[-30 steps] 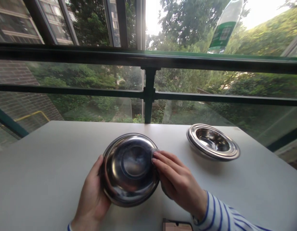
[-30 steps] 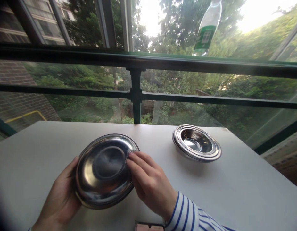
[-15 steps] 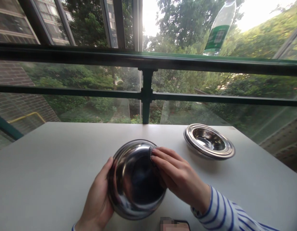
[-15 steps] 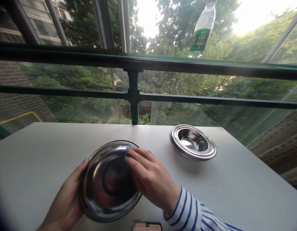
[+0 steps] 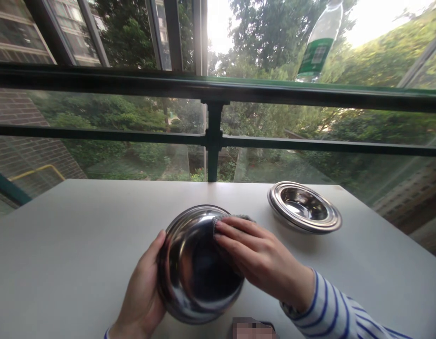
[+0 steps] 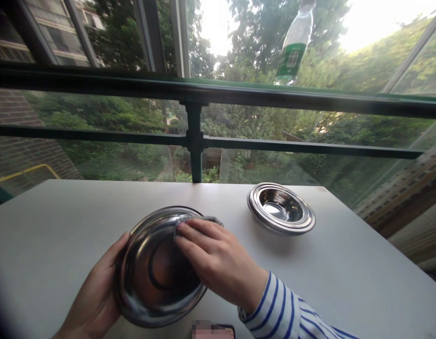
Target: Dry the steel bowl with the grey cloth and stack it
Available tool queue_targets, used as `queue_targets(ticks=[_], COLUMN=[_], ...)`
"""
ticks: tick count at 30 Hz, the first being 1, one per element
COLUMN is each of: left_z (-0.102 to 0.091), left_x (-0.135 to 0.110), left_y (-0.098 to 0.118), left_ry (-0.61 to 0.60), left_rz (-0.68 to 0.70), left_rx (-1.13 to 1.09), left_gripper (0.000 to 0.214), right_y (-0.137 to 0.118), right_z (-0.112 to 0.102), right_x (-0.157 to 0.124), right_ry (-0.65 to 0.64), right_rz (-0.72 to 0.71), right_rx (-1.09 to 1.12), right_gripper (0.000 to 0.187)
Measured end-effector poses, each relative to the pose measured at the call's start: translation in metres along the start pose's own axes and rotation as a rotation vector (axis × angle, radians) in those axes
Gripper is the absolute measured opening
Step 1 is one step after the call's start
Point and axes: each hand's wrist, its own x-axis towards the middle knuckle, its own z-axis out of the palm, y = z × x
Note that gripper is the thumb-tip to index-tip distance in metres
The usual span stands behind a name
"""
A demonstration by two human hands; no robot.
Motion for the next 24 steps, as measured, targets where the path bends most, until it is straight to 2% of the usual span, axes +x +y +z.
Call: queue_targets(ticks=[5,11,15,17,21,24], left_z=[-0.002,0.0,-0.002,-0.003,-0.002,0.0], left_x=[0.002,-0.001,0.002,0.003,0.001,-0.002], left_y=[0.003,-0.004,0.002,0.003,-0.006,-0.009], left_ry=[0.064,-0.002,0.084,0.084,-0.02,-0.036], left_rz=[0.108,-0.039,0.075,0.095,-0.048,-0.054], left_rx=[-0.024,-0.027,-0.042,-0.048,-0.033,-0.036], left_gripper=[0.026,0.026,0.025,0.024,0.024,0.025], right_y=[0.005,0.004,0.007,0.009,0.007,0.003], right_z=[-0.002,-0.001,-0.003,-0.003,-0.003,-0.005], right_x=[-0.001,0.005,0.002,0.001,0.002,0.005], right_ry=[0.046,0.052,0.069,0.075,0.057,0.02], right_rz=[0.043,0.046,0.061,0.075,0.07,0.045], right_rx=[0.055,0.048,0.079,0.09,0.075,0.038], right_gripper=[0.029,0.03,0.029,0.029,0.031,0.032])
